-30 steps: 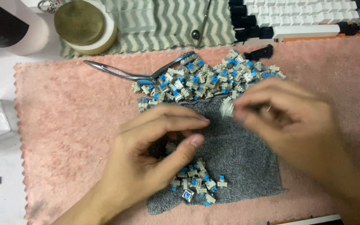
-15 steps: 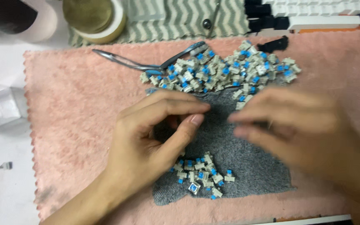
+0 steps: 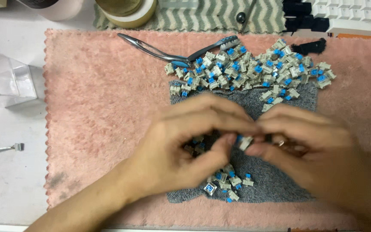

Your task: The person picks up individual mechanical keyboard switches from a pile on a cloth and uses a small metal tool to scrape or clean the sides of each switch. The cleaned switches are placed back onto the cloth. The person handles the switches one at a time throughout the clip.

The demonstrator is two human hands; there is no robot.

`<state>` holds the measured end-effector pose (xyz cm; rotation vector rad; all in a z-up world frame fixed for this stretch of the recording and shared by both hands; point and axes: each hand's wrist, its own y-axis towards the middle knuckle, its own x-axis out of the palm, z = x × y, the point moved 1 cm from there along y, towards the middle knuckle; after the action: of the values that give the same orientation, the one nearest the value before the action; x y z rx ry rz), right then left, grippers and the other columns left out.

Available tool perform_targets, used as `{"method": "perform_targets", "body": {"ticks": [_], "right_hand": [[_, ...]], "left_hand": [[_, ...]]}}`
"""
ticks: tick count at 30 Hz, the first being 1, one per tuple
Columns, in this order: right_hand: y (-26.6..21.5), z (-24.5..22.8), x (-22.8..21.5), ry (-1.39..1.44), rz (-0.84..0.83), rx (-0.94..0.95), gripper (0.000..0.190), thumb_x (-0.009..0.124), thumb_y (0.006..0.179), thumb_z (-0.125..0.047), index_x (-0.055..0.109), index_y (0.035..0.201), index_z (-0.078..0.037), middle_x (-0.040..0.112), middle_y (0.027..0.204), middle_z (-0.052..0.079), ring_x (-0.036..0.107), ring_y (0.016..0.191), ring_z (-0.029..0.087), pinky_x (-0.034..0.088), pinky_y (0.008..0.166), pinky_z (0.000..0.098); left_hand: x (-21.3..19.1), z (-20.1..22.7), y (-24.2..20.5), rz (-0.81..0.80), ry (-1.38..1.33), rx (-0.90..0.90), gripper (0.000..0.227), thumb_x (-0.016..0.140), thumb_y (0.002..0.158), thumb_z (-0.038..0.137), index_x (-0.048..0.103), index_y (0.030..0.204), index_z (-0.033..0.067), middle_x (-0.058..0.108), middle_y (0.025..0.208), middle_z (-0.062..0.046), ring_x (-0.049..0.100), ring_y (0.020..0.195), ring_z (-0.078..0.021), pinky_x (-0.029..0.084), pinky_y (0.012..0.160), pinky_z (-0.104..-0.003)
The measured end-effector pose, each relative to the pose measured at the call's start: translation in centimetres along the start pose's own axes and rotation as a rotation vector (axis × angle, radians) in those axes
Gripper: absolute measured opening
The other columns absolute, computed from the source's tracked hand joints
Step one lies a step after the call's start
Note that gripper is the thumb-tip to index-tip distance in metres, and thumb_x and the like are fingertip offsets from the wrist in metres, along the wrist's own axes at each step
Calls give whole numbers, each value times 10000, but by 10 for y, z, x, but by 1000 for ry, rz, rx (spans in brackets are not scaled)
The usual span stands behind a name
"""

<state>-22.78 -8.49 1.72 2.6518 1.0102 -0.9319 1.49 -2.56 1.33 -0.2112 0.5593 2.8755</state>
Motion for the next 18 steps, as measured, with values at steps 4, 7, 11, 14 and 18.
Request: {"method": "perform_targets", "body": {"ticks": [4,7,11,14,18], "right_hand": [[-2,8,-4,48,67,4,251,935,846,-136,900,1086,-72,828,914,26,633,659,60,490,532,160],[-4,10,-3,58,98,20,222,942,848,-132,891,1056,-70,736,832,16,531,600,50,406,534,175],[-7,12,-2,118,111,24,210,935,834,-84,880,1028,-24,779,886,58,563,606,64,459,539,174],[-7,14,-3,152,95,23,275,928,832,-70,881,1095,-5,778,910,72,599,619,67,499,540,161],[-5,13,-3,122,72,-4,205,886,894,-77,882,1093,-30,781,976,64,619,632,63,484,535,156]], "left_hand": [[4,-4,-6,-6,3,12,210,660,1134,-34,769,1305,19,757,1293,-140,814,1142,-273,699,1052,-364],[4,-5,-6,-1,20,-13,225,785,1120,125,778,1331,47,740,1219,-123,786,1122,-247,659,1060,-348],[4,-1,-2,32,39,-27,208,807,1087,140,786,1263,31,806,1183,-127,828,1073,-235,674,1003,-332],[5,1,-3,70,38,-69,218,831,1060,151,791,1242,38,828,1166,-119,805,1017,-201,685,931,-292],[6,0,-3,92,38,-98,205,838,1054,159,803,1223,48,824,1128,-90,783,994,-167,657,853,-259]]}}
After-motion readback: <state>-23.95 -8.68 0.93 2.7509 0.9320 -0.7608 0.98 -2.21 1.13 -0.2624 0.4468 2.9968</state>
